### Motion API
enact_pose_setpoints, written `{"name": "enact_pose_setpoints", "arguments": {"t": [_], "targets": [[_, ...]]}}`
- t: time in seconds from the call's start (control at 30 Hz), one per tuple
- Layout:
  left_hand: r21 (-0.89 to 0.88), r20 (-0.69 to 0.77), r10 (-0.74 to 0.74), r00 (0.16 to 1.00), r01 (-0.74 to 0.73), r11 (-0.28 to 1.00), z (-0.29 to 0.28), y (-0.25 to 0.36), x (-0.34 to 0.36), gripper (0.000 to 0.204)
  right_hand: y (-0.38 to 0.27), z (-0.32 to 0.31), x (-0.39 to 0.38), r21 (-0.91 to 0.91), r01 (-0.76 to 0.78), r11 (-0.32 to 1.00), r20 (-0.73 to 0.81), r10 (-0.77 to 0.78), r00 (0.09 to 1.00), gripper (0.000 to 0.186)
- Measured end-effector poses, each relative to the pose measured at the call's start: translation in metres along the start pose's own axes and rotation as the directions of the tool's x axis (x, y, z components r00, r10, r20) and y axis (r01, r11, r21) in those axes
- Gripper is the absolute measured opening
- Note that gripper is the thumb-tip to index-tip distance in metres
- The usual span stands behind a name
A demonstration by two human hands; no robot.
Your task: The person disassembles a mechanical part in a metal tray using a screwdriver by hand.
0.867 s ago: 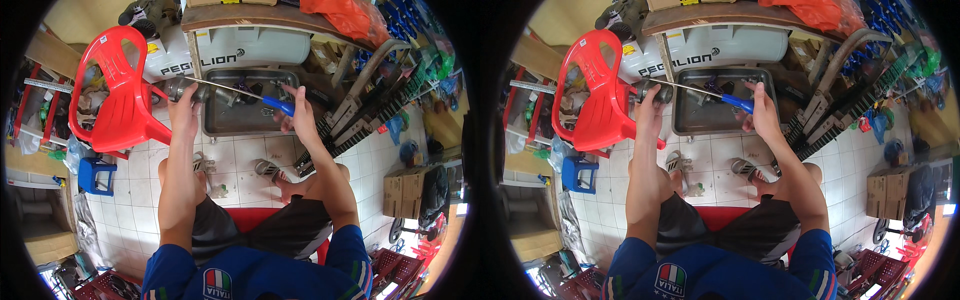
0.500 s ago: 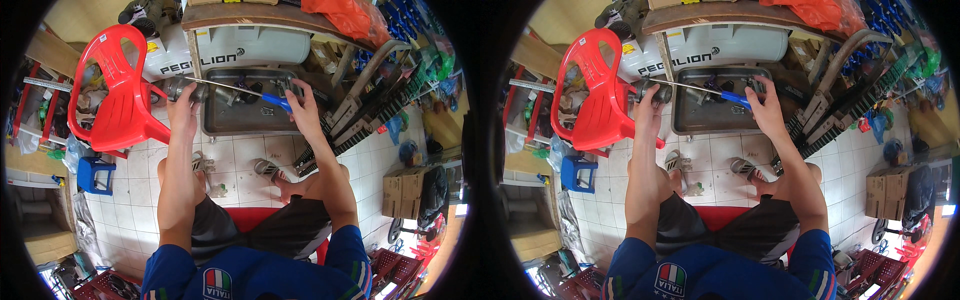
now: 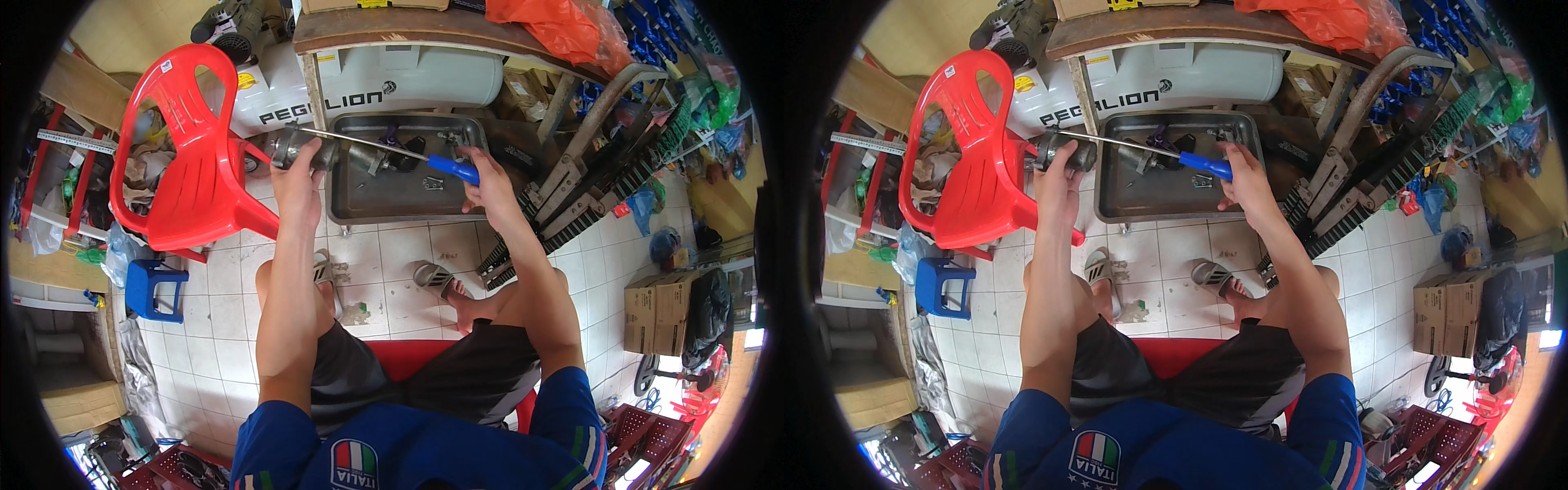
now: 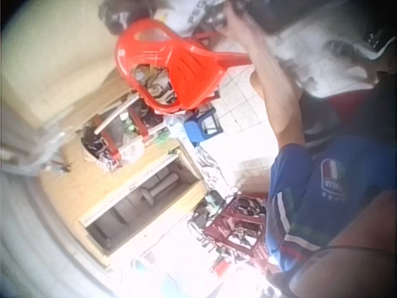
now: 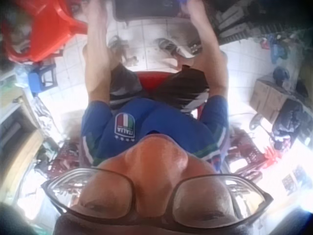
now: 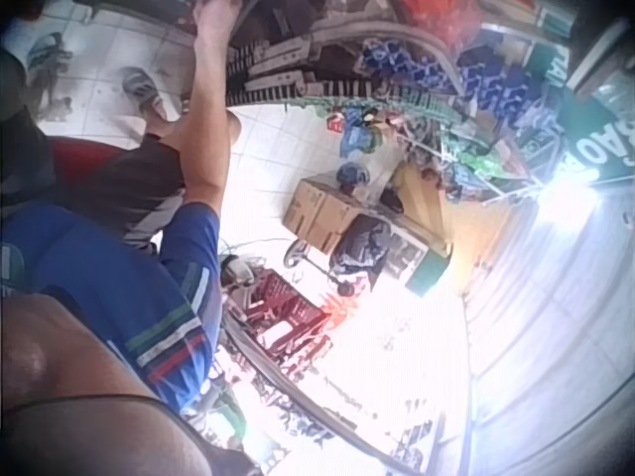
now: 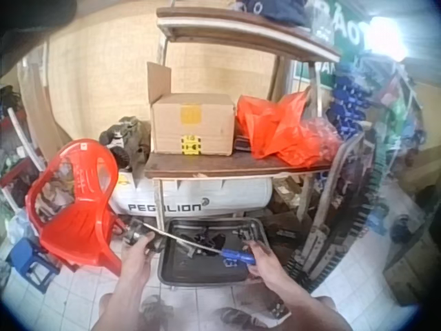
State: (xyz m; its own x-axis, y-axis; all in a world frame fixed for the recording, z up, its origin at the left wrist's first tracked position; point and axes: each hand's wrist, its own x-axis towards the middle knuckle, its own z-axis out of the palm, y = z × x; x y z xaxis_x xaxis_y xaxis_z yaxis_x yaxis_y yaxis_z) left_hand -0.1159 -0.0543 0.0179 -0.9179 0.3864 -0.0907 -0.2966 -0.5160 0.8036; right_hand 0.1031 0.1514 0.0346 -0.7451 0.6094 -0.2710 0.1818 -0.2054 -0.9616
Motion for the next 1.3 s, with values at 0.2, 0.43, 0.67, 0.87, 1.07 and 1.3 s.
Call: {"name": "enact_pose_setpoints", "arguments": {"t": [0.2,0.43,0.67,0.87,1.07,1.3], "targets": [[0.004,-0.019,-0.048,0.999,0.048,0.999,-0.002,0.000,0.000,0.026,-0.002,0.008,0.001,0.132,0.146,0.980,-0.122,-0.130,0.984,0.039],[0.009,-0.041,-0.056,0.998,0.057,0.998,0.005,-0.003,-0.006,0.027,-0.011,0.014,-0.005,0.232,0.078,0.970,-0.060,-0.066,0.996,0.057],[0.011,-0.019,-0.024,1.000,0.024,1.000,0.003,-0.003,-0.003,0.026,-0.012,-0.004,-0.002,-0.057,-0.035,0.998,0.002,0.035,0.999,0.058],[0.018,-0.013,-0.033,0.999,0.033,0.999,0.002,-0.004,-0.003,0.026,-0.009,-0.006,0.003,0.152,0.104,0.983,-0.090,-0.091,0.992,0.037],[-0.018,-0.029,-0.063,0.998,0.063,0.998,0.008,-0.005,-0.008,0.026,-0.016,0.007,-0.006,0.167,0.117,0.979,-0.063,-0.108,0.992,0.045],[-0.013,-0.023,-0.041,0.999,0.041,0.999,0.008,-0.003,-0.008,0.026,-0.021,-0.016,-0.004,-0.037,0.021,0.999,0.050,-0.019,0.999,0.051]]}}
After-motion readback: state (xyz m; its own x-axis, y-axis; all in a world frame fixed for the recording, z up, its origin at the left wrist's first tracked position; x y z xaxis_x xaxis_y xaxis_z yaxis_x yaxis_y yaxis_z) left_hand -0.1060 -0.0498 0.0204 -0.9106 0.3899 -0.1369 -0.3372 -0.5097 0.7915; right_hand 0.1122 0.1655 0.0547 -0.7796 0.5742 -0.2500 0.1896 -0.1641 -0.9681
